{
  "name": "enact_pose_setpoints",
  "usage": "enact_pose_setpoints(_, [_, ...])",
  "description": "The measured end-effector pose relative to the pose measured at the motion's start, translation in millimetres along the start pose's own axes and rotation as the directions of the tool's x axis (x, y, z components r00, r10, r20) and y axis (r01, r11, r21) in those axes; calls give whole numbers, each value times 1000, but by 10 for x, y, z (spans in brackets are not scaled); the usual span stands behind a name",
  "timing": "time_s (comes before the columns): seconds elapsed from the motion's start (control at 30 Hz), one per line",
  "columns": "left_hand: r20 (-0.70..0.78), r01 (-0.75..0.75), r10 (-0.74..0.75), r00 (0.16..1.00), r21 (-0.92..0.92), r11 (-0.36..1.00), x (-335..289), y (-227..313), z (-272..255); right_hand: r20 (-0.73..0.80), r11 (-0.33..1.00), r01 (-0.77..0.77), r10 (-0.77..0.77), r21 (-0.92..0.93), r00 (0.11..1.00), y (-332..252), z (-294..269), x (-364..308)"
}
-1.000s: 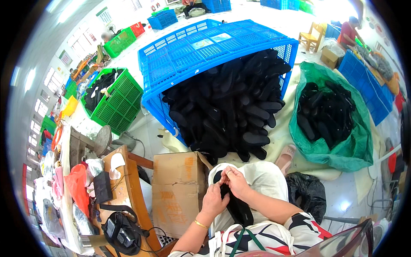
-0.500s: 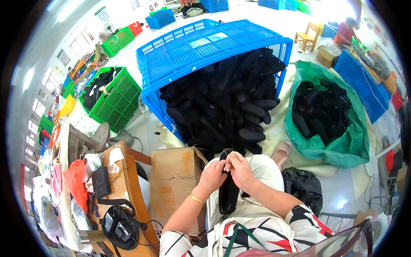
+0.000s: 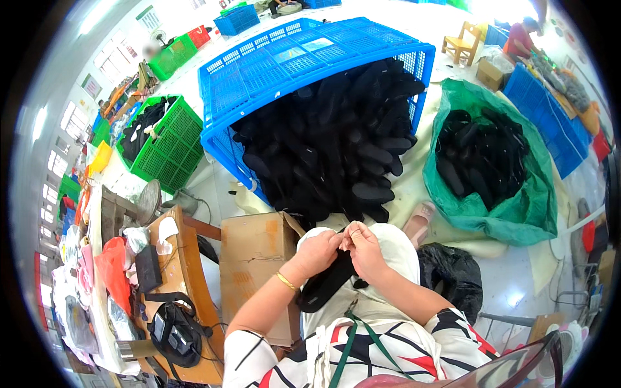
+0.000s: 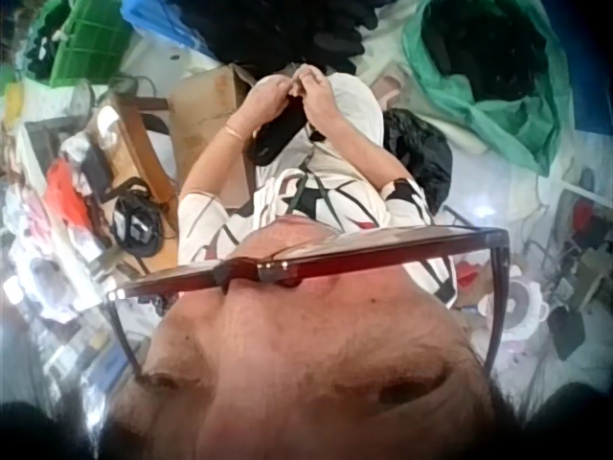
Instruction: The person sits on the floor and sews a black glove using a needle and thread. They repeatedly insert the needle into the glove fabric and pull the thread through to stitch the material. The person handles the glove with both hands, adjusting its position on their lap as they work.
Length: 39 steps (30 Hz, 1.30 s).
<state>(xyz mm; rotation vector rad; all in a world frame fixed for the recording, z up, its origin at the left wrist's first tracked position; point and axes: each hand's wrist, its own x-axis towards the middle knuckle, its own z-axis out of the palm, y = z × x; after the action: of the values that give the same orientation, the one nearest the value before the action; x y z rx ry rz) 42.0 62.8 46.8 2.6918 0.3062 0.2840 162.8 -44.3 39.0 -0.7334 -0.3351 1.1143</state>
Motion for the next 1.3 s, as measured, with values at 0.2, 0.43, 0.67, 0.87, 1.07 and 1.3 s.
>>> enact_pose_setpoints(0.2, [186,-35,37,982,-13,999,-270,74,267,-31,985,-172,173,15,985,199,-329,-339])
enact_pose_setpoints(0.43, [122,21,-19,992,-13,1000,-376,204,582,-120,983,-160,171,95,978,281,-602,-505])
enact_pose_setpoints(0.67, [105,70,-66,992,-35,997,-349,205,610,-115,971,-173,193,163,974,252,-721,-422])
enact_pose_setpoints(0.87, [76,118,-111,991,-97,988,-493,262,894,-173,969,-216,235,121,957,282,-741,-537])
enact_pose_setpoints(1.07, [-3,124,-125,992,-77,989,-530,301,991,-215,989,-137,147,61,965,330,-677,-673])
enact_pose_setpoints(1.3, [-12,169,-176,984,-219,961,-514,301,1260,-210,886,-218,141,-409,968,210,-754,-876])
